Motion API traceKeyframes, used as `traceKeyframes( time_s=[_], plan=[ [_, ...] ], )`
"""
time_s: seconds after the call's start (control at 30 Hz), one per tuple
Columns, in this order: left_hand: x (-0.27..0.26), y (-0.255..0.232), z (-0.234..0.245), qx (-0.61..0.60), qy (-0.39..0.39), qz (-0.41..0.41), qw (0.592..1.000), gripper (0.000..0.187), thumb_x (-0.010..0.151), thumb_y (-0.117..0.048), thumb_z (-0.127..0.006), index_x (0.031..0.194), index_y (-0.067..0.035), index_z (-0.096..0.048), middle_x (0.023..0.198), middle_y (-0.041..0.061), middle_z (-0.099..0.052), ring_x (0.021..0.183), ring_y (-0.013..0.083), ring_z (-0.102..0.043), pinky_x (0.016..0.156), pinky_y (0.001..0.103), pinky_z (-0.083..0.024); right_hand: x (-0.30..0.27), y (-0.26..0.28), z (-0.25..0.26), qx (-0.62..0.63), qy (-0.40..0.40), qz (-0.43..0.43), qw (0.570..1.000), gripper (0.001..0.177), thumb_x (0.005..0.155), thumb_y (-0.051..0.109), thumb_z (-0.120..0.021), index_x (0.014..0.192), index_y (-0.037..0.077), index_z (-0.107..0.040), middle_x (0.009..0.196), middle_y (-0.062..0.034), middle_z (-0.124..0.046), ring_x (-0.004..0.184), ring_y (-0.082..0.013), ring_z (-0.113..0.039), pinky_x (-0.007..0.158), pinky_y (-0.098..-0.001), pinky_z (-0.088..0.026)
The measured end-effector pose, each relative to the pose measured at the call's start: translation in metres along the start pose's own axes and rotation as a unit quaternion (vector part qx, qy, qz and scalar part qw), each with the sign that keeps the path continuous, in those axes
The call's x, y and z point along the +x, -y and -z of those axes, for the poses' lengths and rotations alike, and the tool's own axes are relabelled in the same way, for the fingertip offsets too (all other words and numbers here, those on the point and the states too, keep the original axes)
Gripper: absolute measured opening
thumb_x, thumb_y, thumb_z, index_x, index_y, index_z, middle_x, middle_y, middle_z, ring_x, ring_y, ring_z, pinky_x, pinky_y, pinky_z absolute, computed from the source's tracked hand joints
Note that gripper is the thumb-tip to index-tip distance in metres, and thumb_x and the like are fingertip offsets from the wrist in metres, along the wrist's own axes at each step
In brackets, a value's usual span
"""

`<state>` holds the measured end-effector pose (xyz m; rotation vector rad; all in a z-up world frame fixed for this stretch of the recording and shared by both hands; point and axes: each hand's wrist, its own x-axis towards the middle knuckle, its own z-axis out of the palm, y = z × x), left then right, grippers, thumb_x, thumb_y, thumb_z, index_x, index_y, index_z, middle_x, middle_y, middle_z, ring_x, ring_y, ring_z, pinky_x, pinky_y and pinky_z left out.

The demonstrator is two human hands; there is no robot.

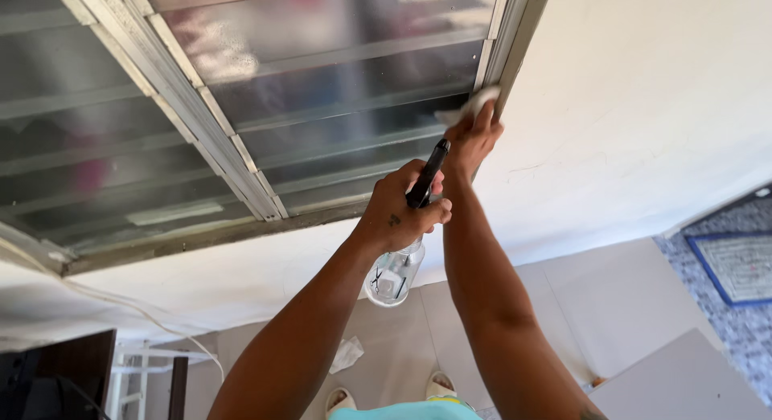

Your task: The person sprays a cleaning solution onto a window and wipes the surface with a cloth. The person repeatedly sprays and wipes different sections of the window to remove dirt and streaks.

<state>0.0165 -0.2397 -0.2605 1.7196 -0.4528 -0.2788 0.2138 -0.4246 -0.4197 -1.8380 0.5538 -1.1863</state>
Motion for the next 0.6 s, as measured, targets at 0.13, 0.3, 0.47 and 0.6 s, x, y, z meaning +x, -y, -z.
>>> traceKeyframes(
  time_s=[0.13, 0.3, 0.47, 0.6],
  plan=[
    [-0.003, -0.001, 0.014, 0.032, 0.022, -0.002, 0.999, 0.036, 0.078, -0.015, -0.075, 0.109, -0.006, -0.06, 0.092, 0.004, -0.066, 0.061, 0.0151, -0.068, 0.055, 0.03, -0.054, -0.042, -0.056, -0.007, -0.06, 0.104, -0.164, 0.979, 0.034, 0.1, 0.017, -0.057, 0.131, 0.005, -0.063, 0.108, -0.0214, -0.061, 0.099, -0.036, -0.066, 0.082, -0.0475, -0.054],
    [0.0, 0.001, 0.027, -0.004, 0.07, -0.021, 0.997, 0.033, 0.081, -0.015, -0.074, 0.109, -0.005, -0.059, 0.091, 0.005, -0.067, 0.07, 0.0117, -0.075, 0.059, 0.028, -0.058, -0.024, -0.051, 0.0, -0.035, 0.03, -0.025, 0.999, 0.023, 0.094, 0.014, -0.066, 0.113, 0.001, -0.066, 0.087, -0.0206, -0.067, 0.083, -0.0405, -0.066, 0.076, -0.052, -0.052],
    [0.007, 0.008, 0.029, -0.007, 0.071, -0.066, 0.995, 0.028, 0.08, -0.012, -0.072, 0.104, -0.004, -0.059, 0.089, 0.006, -0.067, 0.072, 0.0137, -0.075, 0.064, 0.028, -0.058, -0.044, -0.068, -0.009, -0.055, -0.028, 0.021, 0.998, 0.026, 0.094, 0.01, -0.062, 0.118, 0.001, -0.066, 0.09, -0.0221, -0.066, 0.083, -0.0389, -0.063, 0.072, -0.0498, -0.052],
    [0.016, 0.012, 0.03, -0.011, 0.093, -0.046, 0.995, 0.027, 0.079, -0.014, -0.07, 0.1, -0.005, -0.056, 0.079, 0.007, -0.072, 0.067, 0.0141, -0.072, 0.058, 0.03, -0.056, -0.072, -0.112, -0.01, -0.05, 0.152, -0.239, 0.958, 0.022, 0.095, 0.012, -0.061, 0.111, 0.001, -0.069, 0.086, -0.0191, -0.069, 0.077, -0.0337, -0.062, 0.069, -0.046, -0.051]
  ],
)
